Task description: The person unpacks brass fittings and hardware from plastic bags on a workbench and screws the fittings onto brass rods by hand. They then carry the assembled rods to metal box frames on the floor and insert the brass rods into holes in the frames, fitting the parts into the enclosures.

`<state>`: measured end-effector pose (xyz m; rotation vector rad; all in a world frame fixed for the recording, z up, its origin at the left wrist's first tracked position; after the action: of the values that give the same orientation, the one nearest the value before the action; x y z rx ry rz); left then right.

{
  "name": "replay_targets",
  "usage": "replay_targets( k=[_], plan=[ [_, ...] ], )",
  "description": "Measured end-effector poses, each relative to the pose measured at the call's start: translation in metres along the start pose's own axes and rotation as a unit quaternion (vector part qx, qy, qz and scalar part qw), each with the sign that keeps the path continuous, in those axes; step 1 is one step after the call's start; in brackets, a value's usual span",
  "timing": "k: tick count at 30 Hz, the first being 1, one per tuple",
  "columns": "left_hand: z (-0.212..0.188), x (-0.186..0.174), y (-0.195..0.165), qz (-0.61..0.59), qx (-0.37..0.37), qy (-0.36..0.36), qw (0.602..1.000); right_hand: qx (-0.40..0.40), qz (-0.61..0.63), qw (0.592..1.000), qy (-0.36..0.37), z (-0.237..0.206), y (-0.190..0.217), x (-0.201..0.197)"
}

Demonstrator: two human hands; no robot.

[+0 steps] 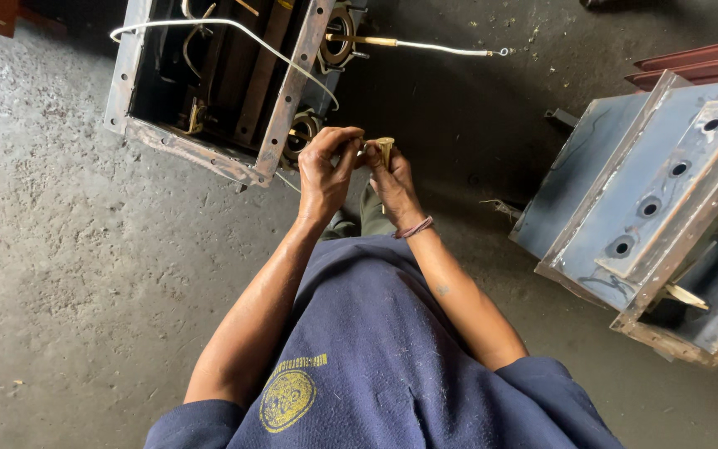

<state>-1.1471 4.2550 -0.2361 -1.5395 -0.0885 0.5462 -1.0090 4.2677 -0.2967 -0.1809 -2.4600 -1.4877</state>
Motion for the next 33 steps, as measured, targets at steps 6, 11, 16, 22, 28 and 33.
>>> replay_targets(
  k=[6,11,16,22,28,33],
  plan=[
    [-0.005,0.002,-0.007,0.002,-0.003,0.033,0.999,0.033,-0.029,0.999,-0.026,-0.004,0.002,-0.003],
    [-0.005,0.003,0.013,-0.174,-0.090,0.116,0.974,0.041,-0.098,0.994,-0.037,-0.013,0.000,-0.011],
    [-0.011,0.013,0.029,-0.113,-0.068,0.111,0.985,0.138,-0.074,0.985,-0.077,-0.020,-0.017,-0.022],
    [-0.018,0.021,0.041,-0.275,-0.209,0.142,0.928,0.143,-0.137,0.977,-0.073,-0.048,-0.010,-0.078],
    [-0.023,0.023,0.057,-0.339,-0.225,0.135,0.904,-0.051,-0.337,0.934,-0.108,-0.081,0.004,-0.092],
    [-0.033,0.027,0.059,-0.374,-0.229,0.130,0.889,-0.216,-0.447,0.865,-0.079,-0.088,0.042,-0.064]
  ],
)
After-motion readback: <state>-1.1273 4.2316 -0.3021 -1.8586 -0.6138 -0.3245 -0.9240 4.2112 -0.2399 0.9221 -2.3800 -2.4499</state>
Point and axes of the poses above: each hand's wrist, its own z-axis towards the middle knuckle, its own x-axis out of the palm, y = z × x, the point moved 1 cm from there along z, towards the middle knuckle, and after that the axes turned 8 degrees about -y, right-handed, at the moved point
